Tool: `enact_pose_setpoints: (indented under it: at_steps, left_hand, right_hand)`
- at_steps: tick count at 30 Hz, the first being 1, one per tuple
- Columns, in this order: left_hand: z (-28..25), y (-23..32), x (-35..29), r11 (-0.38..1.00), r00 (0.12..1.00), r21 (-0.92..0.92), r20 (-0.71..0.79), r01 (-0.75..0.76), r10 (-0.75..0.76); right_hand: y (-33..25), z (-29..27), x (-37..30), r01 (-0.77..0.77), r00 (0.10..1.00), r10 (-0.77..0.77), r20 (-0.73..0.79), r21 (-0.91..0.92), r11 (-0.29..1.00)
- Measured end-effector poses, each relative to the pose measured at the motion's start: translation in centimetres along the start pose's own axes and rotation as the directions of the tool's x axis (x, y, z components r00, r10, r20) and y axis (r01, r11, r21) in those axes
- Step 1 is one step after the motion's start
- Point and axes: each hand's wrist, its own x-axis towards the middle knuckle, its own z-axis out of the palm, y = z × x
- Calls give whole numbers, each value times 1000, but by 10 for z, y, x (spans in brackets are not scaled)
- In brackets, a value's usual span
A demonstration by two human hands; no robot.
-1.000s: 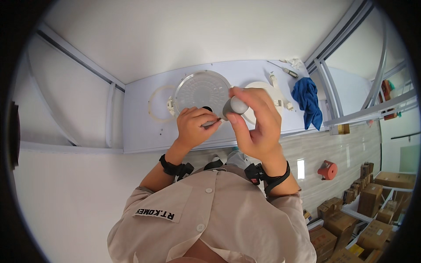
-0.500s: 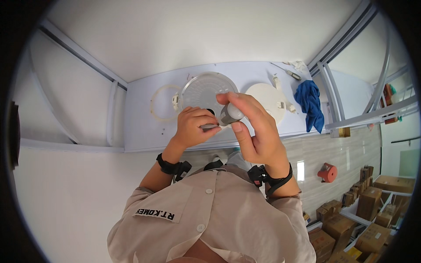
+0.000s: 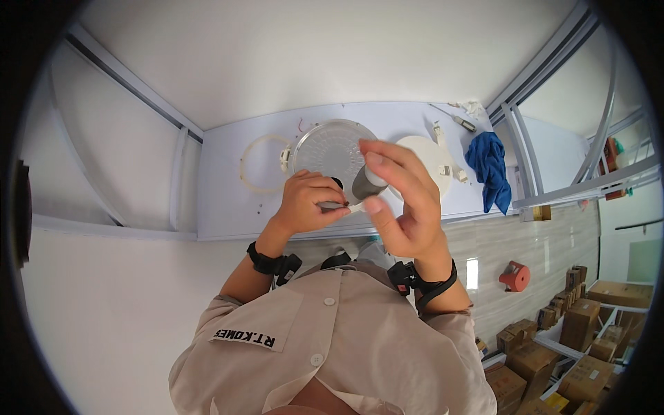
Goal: The person assembles a white plastic appliance by hand, inserting a small component into the lid and aligning it with the base. They then use a screwdriver to tighten screws on the lid, securing the assembly.
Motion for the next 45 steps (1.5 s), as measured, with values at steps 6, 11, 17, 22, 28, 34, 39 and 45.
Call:
enact_pose_setpoints:
  at_steps: [6,11,17,22,28,34,39,45]
  left_hand:
    - [0,-2,0,1000,1000,-16,2,-12,12]
    - [-1,0,1,1000,1000,-2,16,-6,6]
    - [1,2,1,1000,1000,15,5,12,-12]
    - [3,2,1,1000,1000,23,-13,-8,9]
    - [1,1,0,1000,1000,4,-6,0,0]
    - [-1,2,1,1000,1000,14,8,-8,8]
    - [1,2,0,1000,1000,23,-9,-7,7]
    - [0,4,2,1000,1000,16,-4,22,-22]
  right_hand:
    - [9,-7,-17,-64,998,64,3,-85,994]
    - [6,3,-12,-97,995,94,26,133,986]
    - [11,-8,-15,38,995,-22,92,-175,984]
    - [8,2,-13,-106,994,102,31,162,981]
    - [3,-3,-9,-9,999,18,45,-199,980]
    - [6,4,-15,-108,994,108,5,61,992]
    - [-1,1,-4,-13,998,21,67,-114,993]
    - [7,-7,-17,-49,988,58,146,-60,997]
